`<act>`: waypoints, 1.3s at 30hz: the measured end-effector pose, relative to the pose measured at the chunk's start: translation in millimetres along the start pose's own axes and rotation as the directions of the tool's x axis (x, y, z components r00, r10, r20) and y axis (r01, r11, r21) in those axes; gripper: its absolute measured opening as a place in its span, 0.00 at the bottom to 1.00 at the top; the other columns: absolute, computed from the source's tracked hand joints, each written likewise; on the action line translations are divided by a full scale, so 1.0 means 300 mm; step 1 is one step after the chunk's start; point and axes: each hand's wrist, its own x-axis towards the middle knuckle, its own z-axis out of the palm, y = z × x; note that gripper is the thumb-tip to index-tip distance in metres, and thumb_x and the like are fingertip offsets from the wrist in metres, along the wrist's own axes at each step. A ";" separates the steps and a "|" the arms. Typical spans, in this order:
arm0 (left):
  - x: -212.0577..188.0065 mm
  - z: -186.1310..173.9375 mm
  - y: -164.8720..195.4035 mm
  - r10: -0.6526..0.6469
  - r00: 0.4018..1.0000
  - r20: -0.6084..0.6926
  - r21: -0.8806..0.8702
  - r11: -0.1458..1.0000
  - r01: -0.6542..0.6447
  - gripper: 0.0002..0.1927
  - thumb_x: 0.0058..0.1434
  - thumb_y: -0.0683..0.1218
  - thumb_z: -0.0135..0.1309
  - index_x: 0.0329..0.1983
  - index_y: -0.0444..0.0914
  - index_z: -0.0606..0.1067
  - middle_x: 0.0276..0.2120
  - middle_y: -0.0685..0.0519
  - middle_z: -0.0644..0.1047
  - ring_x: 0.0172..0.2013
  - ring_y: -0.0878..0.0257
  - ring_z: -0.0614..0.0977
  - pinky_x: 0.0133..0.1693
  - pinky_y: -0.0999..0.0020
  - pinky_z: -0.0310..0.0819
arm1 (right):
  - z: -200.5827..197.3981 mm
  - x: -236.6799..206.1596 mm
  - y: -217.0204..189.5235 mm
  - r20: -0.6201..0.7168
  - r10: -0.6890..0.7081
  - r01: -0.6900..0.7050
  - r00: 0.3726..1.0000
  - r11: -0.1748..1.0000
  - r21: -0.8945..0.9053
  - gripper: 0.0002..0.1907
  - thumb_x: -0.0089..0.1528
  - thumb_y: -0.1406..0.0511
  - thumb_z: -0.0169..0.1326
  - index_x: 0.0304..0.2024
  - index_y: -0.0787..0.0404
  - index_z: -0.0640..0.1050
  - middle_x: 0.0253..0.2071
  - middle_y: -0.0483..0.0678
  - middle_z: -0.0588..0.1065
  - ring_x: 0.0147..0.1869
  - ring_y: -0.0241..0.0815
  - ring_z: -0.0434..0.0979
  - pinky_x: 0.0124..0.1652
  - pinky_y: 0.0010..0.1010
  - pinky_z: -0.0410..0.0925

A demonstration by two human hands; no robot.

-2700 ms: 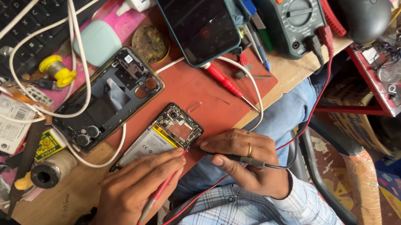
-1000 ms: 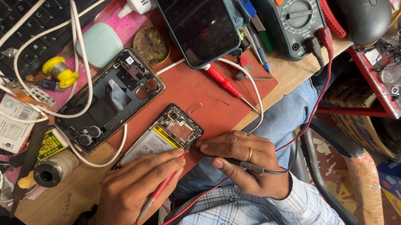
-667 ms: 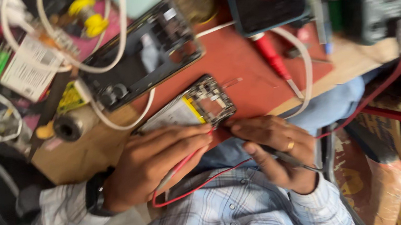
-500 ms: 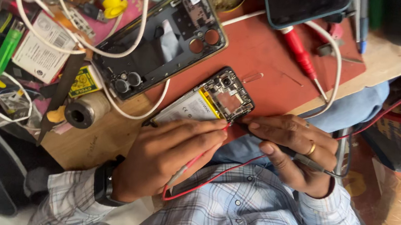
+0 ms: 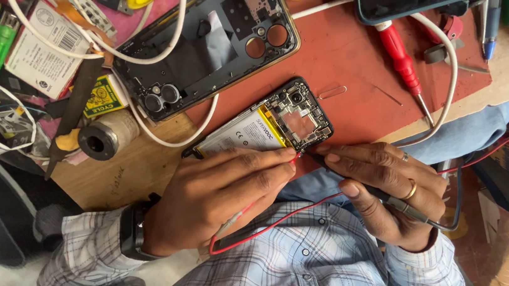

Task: The person pries open a smartphone, wipes its screen with a cloth, and handles the opened phone body with its battery exposed. They then use multimeter probes to test the exposed battery and circuit board, holding the probes against the board for an extended period.

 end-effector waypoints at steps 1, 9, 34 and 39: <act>0.002 0.001 0.001 -0.003 1.000 -0.002 -0.010 1.000 0.003 0.16 0.63 0.40 0.60 0.54 0.34 0.78 0.55 0.48 0.80 0.52 0.55 0.85 0.51 0.64 0.81 | 0.000 -0.001 0.000 0.005 0.007 -0.007 1.000 1.000 0.002 0.09 0.63 0.72 0.59 0.44 0.74 0.78 0.44 0.62 0.80 0.49 0.55 0.86 0.45 0.37 0.78; 0.012 0.014 0.013 -0.023 0.998 -0.051 0.002 1.000 0.023 0.14 0.63 0.39 0.64 0.51 0.35 0.79 0.52 0.49 0.81 0.48 0.57 0.86 0.48 0.66 0.81 | -0.003 -0.001 0.004 0.013 0.012 -0.012 1.000 1.000 0.011 0.09 0.63 0.72 0.58 0.44 0.74 0.78 0.44 0.62 0.80 0.50 0.55 0.86 0.46 0.37 0.78; 0.067 0.029 0.054 0.012 0.994 -0.112 0.060 0.998 -0.005 0.13 0.57 0.35 0.64 0.46 0.32 0.78 0.45 0.47 0.83 0.46 0.56 0.86 0.48 0.65 0.81 | -0.039 0.021 -0.026 0.072 0.031 -0.034 0.997 0.998 0.050 0.08 0.64 0.73 0.56 0.46 0.70 0.81 0.47 0.58 0.82 0.53 0.53 0.86 0.51 0.38 0.78; 0.064 0.031 0.051 0.017 0.995 -0.102 0.048 0.999 -0.012 0.14 0.56 0.35 0.64 0.46 0.31 0.78 0.45 0.46 0.83 0.46 0.55 0.86 0.48 0.64 0.81 | -0.041 0.022 -0.028 0.072 0.030 -0.035 0.997 0.997 0.072 0.08 0.65 0.73 0.56 0.46 0.71 0.80 0.47 0.58 0.82 0.53 0.52 0.86 0.51 0.37 0.78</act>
